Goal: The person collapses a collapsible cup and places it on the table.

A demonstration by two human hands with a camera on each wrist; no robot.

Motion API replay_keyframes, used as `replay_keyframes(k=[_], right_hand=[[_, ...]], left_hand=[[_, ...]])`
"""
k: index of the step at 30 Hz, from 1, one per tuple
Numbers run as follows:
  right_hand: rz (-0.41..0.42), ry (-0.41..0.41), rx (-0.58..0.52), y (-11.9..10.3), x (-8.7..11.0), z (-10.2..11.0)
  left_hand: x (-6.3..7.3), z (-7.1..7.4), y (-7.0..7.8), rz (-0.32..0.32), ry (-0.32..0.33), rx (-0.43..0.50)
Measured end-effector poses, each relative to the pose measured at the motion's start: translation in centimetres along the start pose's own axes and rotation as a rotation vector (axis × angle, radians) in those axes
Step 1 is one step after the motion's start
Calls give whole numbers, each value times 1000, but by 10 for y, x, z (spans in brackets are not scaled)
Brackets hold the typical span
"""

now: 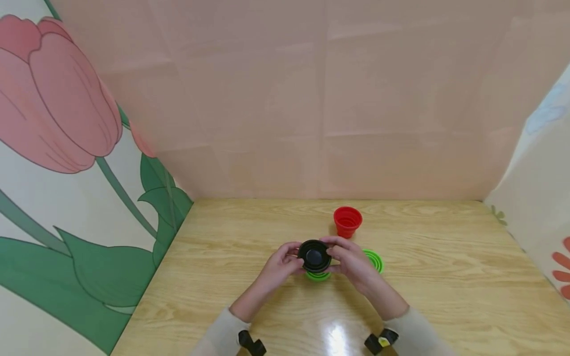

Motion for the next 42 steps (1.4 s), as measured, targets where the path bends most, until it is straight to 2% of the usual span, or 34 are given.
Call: replay_keyframes(k=[7, 16, 23, 28, 35, 42], right_hand=[[9, -27, 50, 3, -10, -12], [13, -60, 76, 6, -21, -24], [20, -92, 120, 5, -26, -35], [24, -89, 161, 7, -30, -41], [-1, -63, 163, 16, -38, -46], [-18, -74, 156, 19, -41, -56]], left_hand=[[2, 11, 0, -15, 16, -9], [4, 28, -5, 18, 57, 0], [4, 42, -7, 23, 58, -13], [1, 50, -14, 30, 52, -11], [0, 61, -17, 15, 50, -18], [2, 72, -22, 48, 69, -42]])
Point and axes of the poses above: each hand's wrist, its own x-axis away from the middle knuckle, its own z-axis out of the back of the hand, y = z × x, the point moved 9 cm from there along -x, towards the middle knuckle
